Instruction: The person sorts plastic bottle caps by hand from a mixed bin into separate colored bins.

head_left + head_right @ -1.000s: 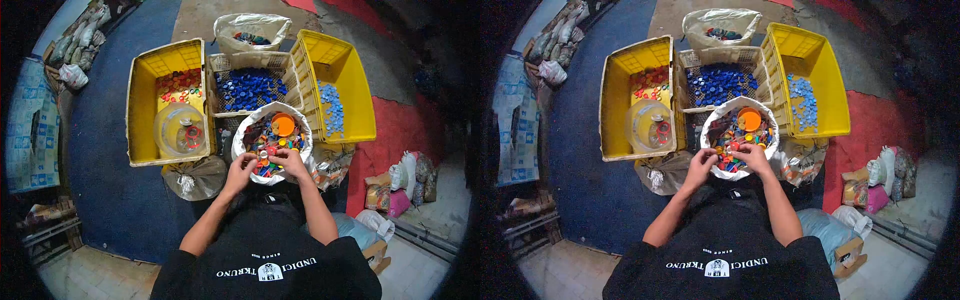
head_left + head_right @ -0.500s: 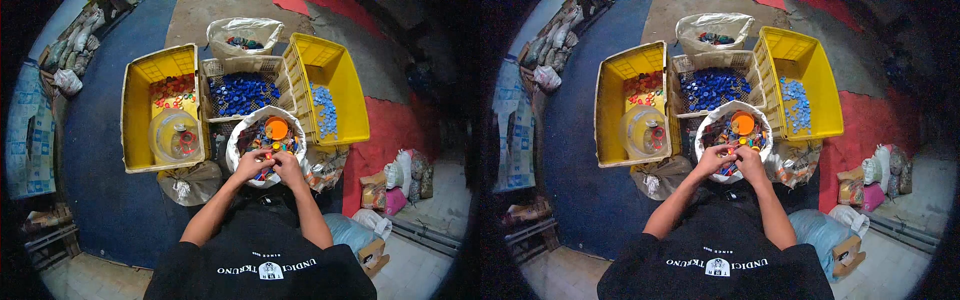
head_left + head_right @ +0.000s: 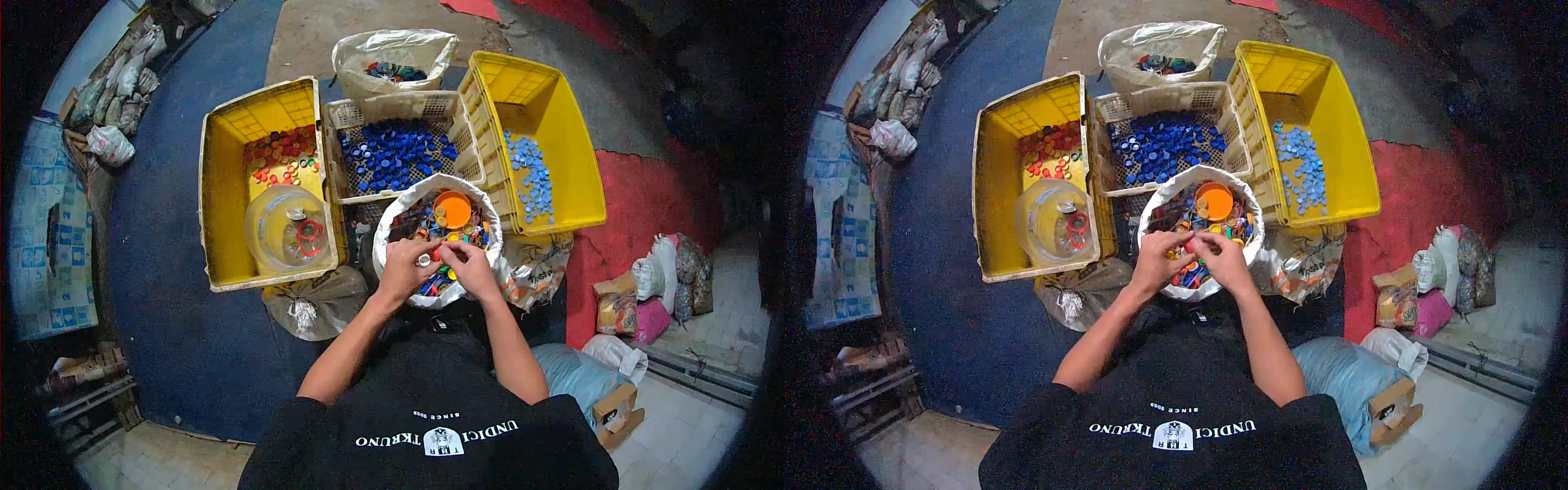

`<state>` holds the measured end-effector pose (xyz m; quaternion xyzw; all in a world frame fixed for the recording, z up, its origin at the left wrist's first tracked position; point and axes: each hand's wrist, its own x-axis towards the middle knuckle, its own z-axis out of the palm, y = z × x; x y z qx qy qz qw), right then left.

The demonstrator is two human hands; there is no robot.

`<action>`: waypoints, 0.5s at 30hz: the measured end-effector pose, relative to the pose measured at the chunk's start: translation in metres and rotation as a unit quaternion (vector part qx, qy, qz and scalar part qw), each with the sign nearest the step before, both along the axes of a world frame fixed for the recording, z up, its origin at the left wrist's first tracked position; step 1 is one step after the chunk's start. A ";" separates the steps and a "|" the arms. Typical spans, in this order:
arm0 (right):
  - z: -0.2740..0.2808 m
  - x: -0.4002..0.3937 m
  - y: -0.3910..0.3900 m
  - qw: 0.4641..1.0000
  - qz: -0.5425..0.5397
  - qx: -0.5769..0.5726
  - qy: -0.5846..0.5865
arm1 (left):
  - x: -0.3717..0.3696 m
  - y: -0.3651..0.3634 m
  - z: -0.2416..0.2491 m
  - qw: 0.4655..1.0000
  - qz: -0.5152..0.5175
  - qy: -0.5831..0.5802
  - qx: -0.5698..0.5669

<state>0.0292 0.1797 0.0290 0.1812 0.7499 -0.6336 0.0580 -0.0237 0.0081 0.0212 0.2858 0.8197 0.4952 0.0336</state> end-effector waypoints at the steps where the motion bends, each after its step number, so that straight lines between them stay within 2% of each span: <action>1: -0.003 0.000 0.000 0.999 0.041 -0.004 0.007 | 0.001 0.000 -0.001 1.000 -0.002 0.000 0.000; 3: -0.010 0.000 0.002 0.999 0.043 -0.023 -0.008 | 0.003 -0.001 -0.001 0.999 0.003 0.037 -0.016; 4: -0.013 -0.001 0.002 0.999 0.002 -0.051 -0.018 | 0.002 -0.002 -0.002 0.999 0.003 0.038 -0.016; 5: -0.017 0.000 0.003 0.996 -0.040 -0.079 -0.029 | 0.002 -0.003 -0.004 0.999 0.015 0.000 -0.029; 6: -0.011 -0.001 0.004 0.997 -0.059 -0.033 -0.031 | 0.002 -0.005 -0.006 0.998 0.028 -0.038 -0.043; 7: -0.006 -0.001 0.007 0.997 -0.058 -0.033 -0.031 | 0.000 -0.008 -0.008 0.998 0.028 -0.037 -0.043; 8: 0.000 0.000 0.009 0.992 -0.037 0.112 0.036 | -0.003 -0.012 -0.011 0.989 0.008 0.018 -0.147; 9: 0.002 0.001 0.009 0.962 -0.014 0.254 0.102 | -0.006 -0.015 -0.007 0.965 -0.012 0.073 -0.250; 11: 0.000 0.004 0.008 0.969 -0.024 0.225 0.102 | -0.009 -0.017 -0.001 0.962 -0.030 0.073 -0.261; 13: 0.004 0.002 0.005 0.979 -0.015 0.192 0.064 | -0.012 -0.017 -0.002 0.980 -0.018 -0.058 -0.189; 14: 0.007 0.003 0.001 0.983 -0.040 0.166 0.072 | -0.012 -0.017 -0.002 0.980 -0.019 -0.058 -0.190; 15: 0.006 0.002 -0.003 0.983 -0.041 0.166 0.072 | -0.012 -0.016 -0.001 0.978 -0.016 -0.120 -0.170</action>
